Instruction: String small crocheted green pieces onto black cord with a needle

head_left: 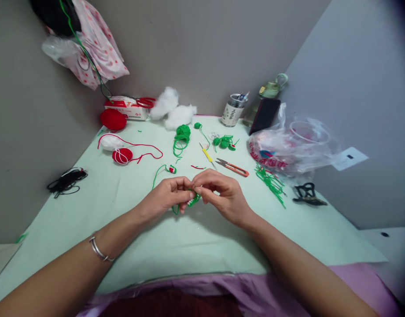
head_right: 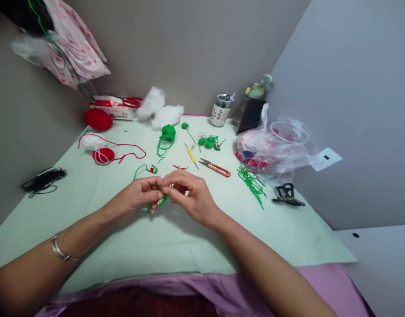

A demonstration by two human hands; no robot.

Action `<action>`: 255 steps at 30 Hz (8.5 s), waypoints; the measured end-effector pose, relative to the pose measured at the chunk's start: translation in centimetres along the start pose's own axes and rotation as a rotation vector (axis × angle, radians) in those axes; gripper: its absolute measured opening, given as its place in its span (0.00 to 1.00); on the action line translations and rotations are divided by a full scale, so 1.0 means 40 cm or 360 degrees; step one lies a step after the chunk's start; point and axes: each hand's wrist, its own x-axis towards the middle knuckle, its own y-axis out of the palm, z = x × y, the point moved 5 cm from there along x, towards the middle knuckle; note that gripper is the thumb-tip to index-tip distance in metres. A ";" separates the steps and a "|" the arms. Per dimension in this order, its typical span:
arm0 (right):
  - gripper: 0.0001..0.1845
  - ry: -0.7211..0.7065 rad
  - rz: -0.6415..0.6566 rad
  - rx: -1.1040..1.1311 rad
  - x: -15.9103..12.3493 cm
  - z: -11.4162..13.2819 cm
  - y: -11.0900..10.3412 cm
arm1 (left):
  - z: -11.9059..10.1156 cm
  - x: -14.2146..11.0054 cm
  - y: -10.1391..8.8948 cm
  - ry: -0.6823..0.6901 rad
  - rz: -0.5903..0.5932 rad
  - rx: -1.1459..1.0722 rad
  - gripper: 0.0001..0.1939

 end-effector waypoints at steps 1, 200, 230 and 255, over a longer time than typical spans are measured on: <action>0.04 -0.0040 -0.0017 -0.0030 -0.001 0.005 0.002 | 0.001 0.001 0.000 0.0011 -0.0001 0.0021 0.09; 0.21 0.0457 0.0560 -0.0464 0.010 -0.085 -0.023 | 0.047 0.007 -0.032 0.0053 -0.0354 -0.0081 0.20; 0.12 0.0129 0.0506 -0.1576 0.047 -0.137 -0.002 | -0.043 -0.013 -0.127 0.0490 -0.0950 0.0774 0.08; 0.10 0.0612 -0.0334 0.0650 0.041 -0.101 -0.072 | 0.037 0.012 -0.029 -0.0058 -0.0183 0.0123 0.15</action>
